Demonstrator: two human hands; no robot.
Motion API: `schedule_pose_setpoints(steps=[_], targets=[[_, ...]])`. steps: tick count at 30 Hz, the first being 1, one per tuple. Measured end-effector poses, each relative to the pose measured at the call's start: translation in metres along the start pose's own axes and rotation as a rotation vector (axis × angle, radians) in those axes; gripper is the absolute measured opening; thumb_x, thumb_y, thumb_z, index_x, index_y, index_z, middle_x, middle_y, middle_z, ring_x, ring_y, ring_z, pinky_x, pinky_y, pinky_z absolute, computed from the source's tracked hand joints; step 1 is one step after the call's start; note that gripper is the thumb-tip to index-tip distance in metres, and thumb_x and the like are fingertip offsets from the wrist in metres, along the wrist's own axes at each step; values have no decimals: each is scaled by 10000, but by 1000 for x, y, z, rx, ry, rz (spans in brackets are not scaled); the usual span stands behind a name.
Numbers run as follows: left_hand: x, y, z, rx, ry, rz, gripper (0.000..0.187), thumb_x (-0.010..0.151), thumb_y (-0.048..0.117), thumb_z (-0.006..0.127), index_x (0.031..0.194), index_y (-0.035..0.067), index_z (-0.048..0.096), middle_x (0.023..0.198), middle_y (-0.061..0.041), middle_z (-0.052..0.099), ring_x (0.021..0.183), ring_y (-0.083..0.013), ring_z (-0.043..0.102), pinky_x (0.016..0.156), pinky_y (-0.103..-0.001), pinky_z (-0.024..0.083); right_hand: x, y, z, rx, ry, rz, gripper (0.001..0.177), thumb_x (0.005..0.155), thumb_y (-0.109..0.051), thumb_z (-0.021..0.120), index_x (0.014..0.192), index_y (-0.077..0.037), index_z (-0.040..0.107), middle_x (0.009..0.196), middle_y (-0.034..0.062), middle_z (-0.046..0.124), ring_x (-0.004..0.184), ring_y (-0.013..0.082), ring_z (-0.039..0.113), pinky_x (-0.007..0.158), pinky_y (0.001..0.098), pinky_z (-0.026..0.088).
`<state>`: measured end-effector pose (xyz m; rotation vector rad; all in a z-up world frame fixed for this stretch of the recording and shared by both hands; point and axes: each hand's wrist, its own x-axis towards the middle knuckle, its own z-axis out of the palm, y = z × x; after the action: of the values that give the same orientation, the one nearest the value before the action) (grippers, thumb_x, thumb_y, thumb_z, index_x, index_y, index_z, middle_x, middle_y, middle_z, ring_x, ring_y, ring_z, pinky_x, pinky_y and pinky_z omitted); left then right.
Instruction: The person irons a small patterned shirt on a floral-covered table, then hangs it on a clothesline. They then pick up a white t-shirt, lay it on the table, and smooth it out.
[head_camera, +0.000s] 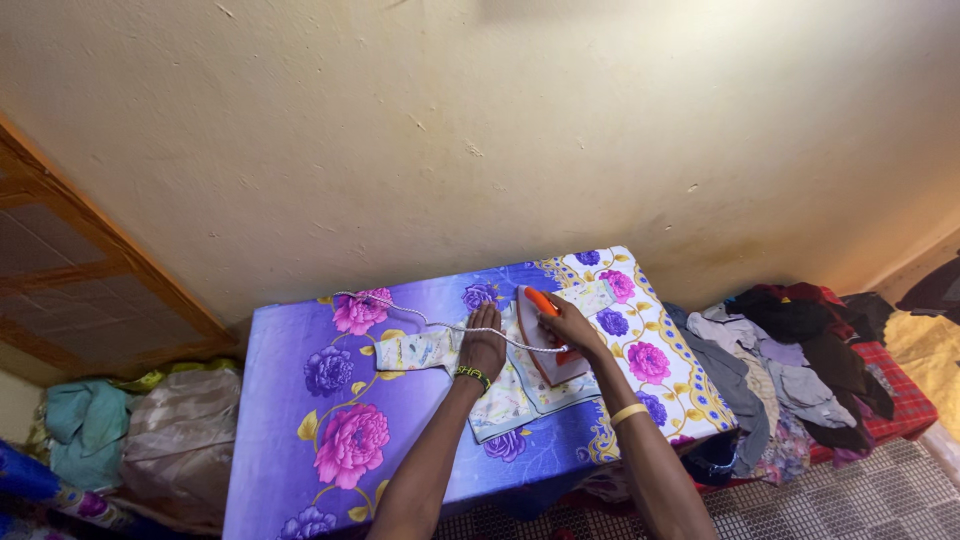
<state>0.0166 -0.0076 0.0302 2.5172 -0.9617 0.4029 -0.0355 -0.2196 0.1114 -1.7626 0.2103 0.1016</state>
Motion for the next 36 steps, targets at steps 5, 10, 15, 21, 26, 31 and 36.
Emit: schedule_pose_setpoints(steps=[5,10,15,21,26,31,36], targets=[[-3,-5,10,-62,45,-31,517,975,203,476,1393,-100,509,1534,-249,458,1482,-363,355,1238,-476,233,4,9,1,-46,94,-12,648,927,-91,604,1546,-98,414,699,26,605,532,124,564,482,297,482],[-3,-24,19,16,146,-35,509,985,199,475,1406,-85,497,1535,-250,458,1477,-366,361,1234,-485,233,12,24,-3,-141,331,-4,601,938,-104,584,1516,-36,433,680,70,635,491,173,617,459,341,531],[-21,-66,4,223,184,-208,495,1002,168,488,1437,-69,479,1512,-232,515,1442,-350,432,1217,-458,312,14,22,-7,-39,333,54,671,930,-108,593,1565,-82,377,668,103,604,477,201,584,458,372,518],[-30,-90,-28,-23,57,-225,502,954,308,643,1332,-18,594,1242,-192,632,1190,-355,565,997,-487,442,-5,-23,-3,-208,2,-156,598,928,-168,675,1500,-100,513,869,-5,720,682,72,663,604,245,550],[-36,-90,-40,17,68,-235,323,873,315,725,1056,51,691,1089,-166,639,1069,-349,598,901,-485,469,-19,-55,50,-190,-127,-16,584,917,-195,680,1483,-123,553,814,23,685,614,93,603,520,265,502],[-45,-106,-38,1,159,-231,270,870,273,742,1032,66,682,988,-155,628,933,-360,615,835,-499,480,-25,-51,100,-117,-158,7,616,918,-201,654,1513,-116,521,753,50,665,547,113,599,502,275,512],[-63,-127,-45,40,217,-214,266,848,236,756,1012,48,664,953,-161,614,904,-371,609,816,-504,475,-20,-36,125,-189,5,-9,679,909,-224,622,1549,-122,419,701,89,663,503,156,620,480,325,519]])
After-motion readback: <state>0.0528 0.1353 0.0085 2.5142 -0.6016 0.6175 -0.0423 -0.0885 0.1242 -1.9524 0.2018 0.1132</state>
